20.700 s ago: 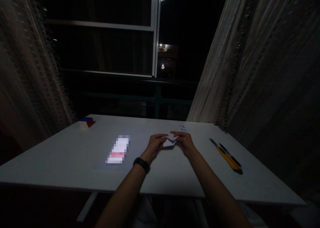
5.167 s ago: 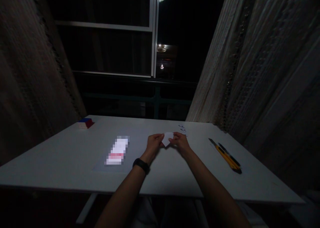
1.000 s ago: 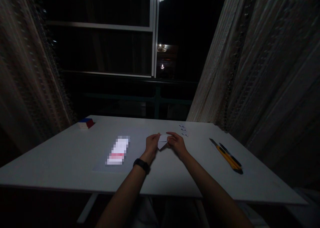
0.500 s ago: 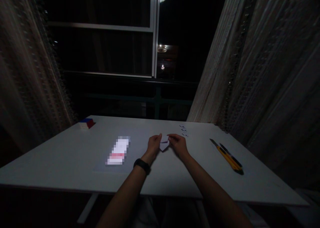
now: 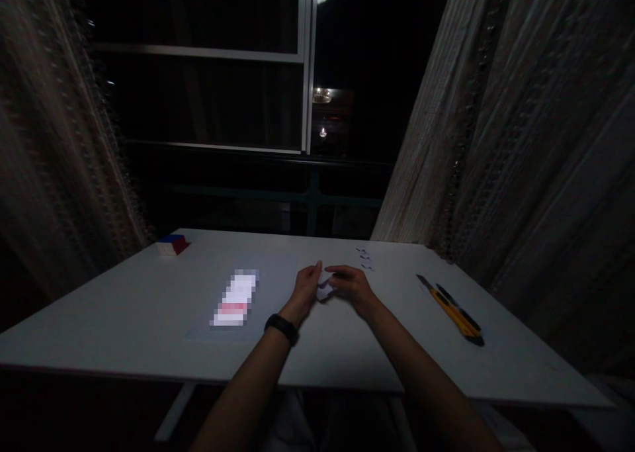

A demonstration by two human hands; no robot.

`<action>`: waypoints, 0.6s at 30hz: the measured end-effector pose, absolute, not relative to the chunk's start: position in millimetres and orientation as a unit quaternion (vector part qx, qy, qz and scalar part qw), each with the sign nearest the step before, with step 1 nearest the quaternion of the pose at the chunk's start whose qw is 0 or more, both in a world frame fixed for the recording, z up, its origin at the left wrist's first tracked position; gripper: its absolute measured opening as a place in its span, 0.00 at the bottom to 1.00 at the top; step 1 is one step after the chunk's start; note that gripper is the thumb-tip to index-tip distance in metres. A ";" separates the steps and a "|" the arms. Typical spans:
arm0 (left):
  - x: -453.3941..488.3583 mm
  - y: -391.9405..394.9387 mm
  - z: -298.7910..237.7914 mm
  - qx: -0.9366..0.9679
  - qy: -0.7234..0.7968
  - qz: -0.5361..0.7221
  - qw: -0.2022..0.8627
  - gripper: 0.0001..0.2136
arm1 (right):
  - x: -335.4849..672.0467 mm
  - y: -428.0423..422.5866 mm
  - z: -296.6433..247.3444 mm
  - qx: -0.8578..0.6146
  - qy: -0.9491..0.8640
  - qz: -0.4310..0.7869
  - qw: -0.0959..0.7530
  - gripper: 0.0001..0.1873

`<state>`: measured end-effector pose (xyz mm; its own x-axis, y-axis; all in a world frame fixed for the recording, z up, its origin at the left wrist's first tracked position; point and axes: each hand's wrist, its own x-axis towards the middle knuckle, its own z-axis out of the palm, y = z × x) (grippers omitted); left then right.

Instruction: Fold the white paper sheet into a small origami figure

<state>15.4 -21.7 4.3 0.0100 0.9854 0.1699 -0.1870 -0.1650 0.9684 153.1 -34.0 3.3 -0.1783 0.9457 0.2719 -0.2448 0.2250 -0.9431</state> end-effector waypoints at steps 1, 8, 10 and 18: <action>15.8 -22.0 5.5 0.503 0.399 0.585 0.495 0.24 | 153.2 -35.6 5.2 -0.307 -0.538 0.555 0.555 0.19; 17.5 -21.9 10.4 0.563 0.396 0.608 0.397 0.22 | 153.7 -35.9 7.9 -0.309 -0.458 0.624 0.553 0.11; 17.9 -21.5 10.1 0.573 0.394 0.604 0.389 0.22 | 153.0 -36.3 7.0 -0.319 -0.467 0.625 0.538 0.11; 16.8 -23.9 12.3 0.589 0.386 0.588 0.397 0.23 | 151.3 -41.4 10.1 -0.318 -0.501 0.618 0.516 0.10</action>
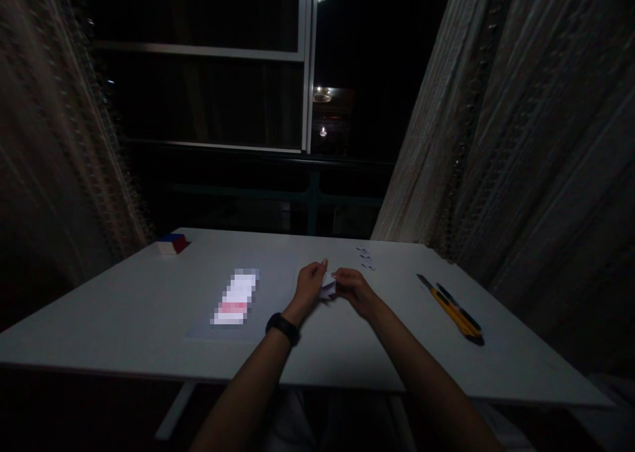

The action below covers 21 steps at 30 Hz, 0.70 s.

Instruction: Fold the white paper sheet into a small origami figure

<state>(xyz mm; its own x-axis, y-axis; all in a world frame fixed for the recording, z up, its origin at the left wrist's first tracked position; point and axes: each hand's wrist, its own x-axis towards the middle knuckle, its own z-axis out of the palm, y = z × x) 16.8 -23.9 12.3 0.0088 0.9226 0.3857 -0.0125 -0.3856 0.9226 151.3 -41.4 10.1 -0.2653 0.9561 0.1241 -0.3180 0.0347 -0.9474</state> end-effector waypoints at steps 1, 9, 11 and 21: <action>16.3 -24.6 13.0 0.593 0.382 0.585 0.401 0.23 | 151.0 -41.9 10.4 -0.317 -0.508 0.615 0.513 0.10; 16.6 -26.2 12.2 0.607 0.363 0.556 0.437 0.23 | 150.9 -42.4 11.4 -0.326 -0.539 0.596 0.498 0.11; 16.9 -26.9 12.3 0.607 0.359 0.550 0.447 0.22 | 151.6 -41.8 11.2 -0.329 -0.543 0.592 0.496 0.11; 16.4 -29.5 17.6 0.582 0.362 0.567 0.456 0.23 | 152.8 -48.5 18.6 -0.284 -0.516 0.638 0.497 0.10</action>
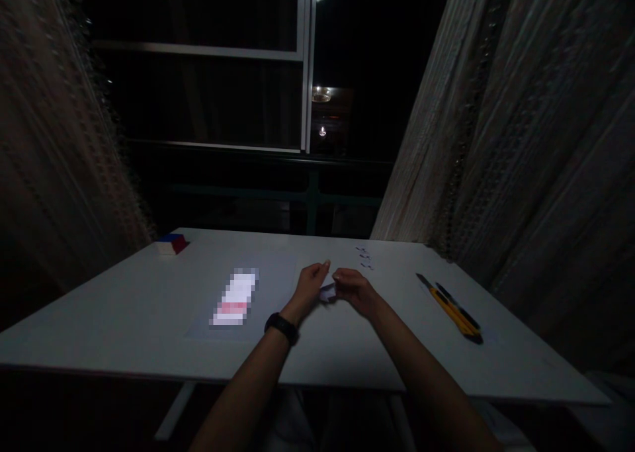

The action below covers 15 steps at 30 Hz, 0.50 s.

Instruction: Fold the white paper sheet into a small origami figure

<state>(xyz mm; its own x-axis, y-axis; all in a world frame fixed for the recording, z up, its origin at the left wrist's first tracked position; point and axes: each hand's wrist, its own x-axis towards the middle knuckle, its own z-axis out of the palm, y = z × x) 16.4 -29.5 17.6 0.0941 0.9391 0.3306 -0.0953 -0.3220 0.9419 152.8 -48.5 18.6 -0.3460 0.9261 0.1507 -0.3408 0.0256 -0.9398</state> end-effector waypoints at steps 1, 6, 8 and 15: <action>16.6 -29.2 17.3 0.585 0.361 0.567 0.453 0.23 | 152.9 -48.3 18.4 -0.286 -0.516 0.637 0.496 0.10; 17.2 -28.1 14.2 0.606 0.347 0.565 0.439 0.23 | 154.0 -45.9 15.3 -0.295 -0.530 0.627 0.489 0.09; 17.0 -27.9 12.9 0.610 0.341 0.560 0.445 0.22 | 154.6 -45.2 14.6 -0.294 -0.534 0.625 0.487 0.08; 16.3 -25.1 10.4 0.619 0.344 0.528 0.468 0.21 | 154.7 -43.1 10.5 -0.301 -0.545 0.611 0.489 0.07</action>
